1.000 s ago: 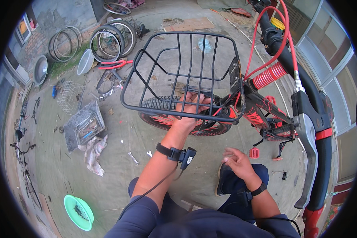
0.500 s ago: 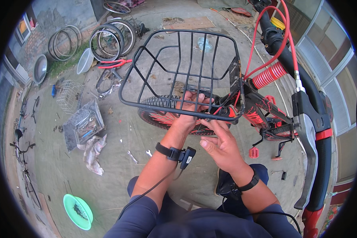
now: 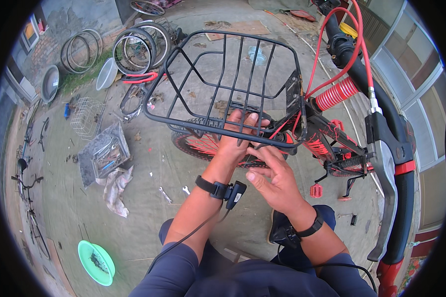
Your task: The person moves a red bicycle into position, sits on a small stool, and uses a wrench to tighten a bracket on the front basket. The person handles a metal bracket, a bolt, and a wrench while working on the bicycle basket.
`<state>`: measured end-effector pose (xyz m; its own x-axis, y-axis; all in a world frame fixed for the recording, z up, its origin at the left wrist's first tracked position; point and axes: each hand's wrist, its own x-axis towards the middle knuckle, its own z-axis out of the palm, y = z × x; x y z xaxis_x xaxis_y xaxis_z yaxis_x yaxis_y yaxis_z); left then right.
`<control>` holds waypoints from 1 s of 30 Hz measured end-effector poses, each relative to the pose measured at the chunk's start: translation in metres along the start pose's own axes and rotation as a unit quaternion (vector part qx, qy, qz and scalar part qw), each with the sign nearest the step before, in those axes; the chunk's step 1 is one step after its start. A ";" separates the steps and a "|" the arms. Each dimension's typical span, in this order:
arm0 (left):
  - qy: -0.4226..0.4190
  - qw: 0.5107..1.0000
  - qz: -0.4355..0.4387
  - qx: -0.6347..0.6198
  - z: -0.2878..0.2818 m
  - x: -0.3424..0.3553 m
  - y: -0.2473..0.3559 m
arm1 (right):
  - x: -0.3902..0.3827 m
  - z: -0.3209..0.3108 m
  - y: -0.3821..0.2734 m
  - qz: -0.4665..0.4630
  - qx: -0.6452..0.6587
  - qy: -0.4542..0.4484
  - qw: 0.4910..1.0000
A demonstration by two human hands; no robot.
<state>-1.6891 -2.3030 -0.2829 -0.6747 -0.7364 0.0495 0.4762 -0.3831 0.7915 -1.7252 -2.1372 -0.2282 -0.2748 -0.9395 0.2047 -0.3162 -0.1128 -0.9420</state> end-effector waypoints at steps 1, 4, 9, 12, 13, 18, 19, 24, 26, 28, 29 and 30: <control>0.002 1.000 -0.007 -0.014 -0.001 0.000 0.000 | 0.000 0.000 0.000 0.000 -0.001 0.002 1.000; 0.005 0.999 -0.014 -0.035 -0.002 0.002 -0.002 | 0.000 0.000 0.002 -0.001 -0.001 0.004 1.000; 0.013 1.000 -0.007 0.001 -0.002 0.002 -0.001 | 0.001 -0.002 0.001 0.004 0.013 -0.008 1.000; 0.010 1.000 0.012 -0.011 0.001 0.001 0.002 | 0.002 0.000 -0.001 -0.002 0.031 -0.001 1.000; 0.009 1.000 0.011 -0.007 0.002 0.001 0.003 | 0.002 0.001 -0.002 0.004 0.027 -0.001 1.000; 0.010 1.000 0.008 0.011 0.004 -0.002 0.007 | 0.003 0.001 -0.005 0.002 0.041 -0.001 0.999; 0.016 1.000 -0.003 0.009 0.004 -0.002 0.008 | 0.003 0.000 -0.005 0.007 0.031 -0.004 0.999; 0.027 0.999 -0.025 0.012 0.001 0.000 0.008 | 0.002 -0.001 -0.005 0.006 0.032 -0.013 0.999; 0.020 1.000 -0.009 0.005 0.001 0.000 0.007 | 0.002 -0.002 -0.004 0.009 0.028 -0.014 0.999; 0.020 1.000 -0.004 0.004 0.001 0.000 0.006 | 0.002 -0.002 -0.003 0.009 0.033 -0.014 0.999; 0.020 1.000 -0.004 0.006 0.001 0.001 0.006 | 0.002 -0.002 -0.003 0.011 0.035 -0.015 0.999; 0.020 1.000 -0.005 0.009 0.001 0.001 0.006 | 0.002 -0.002 -0.003 0.012 0.037 -0.015 0.999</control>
<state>-1.6875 -2.3055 -0.2777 -0.6565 -0.7541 0.0176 0.4595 -0.3813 0.8021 -1.7268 -2.1381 -0.2240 -0.2531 -0.9517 0.1739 -0.2422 -0.1117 -0.9638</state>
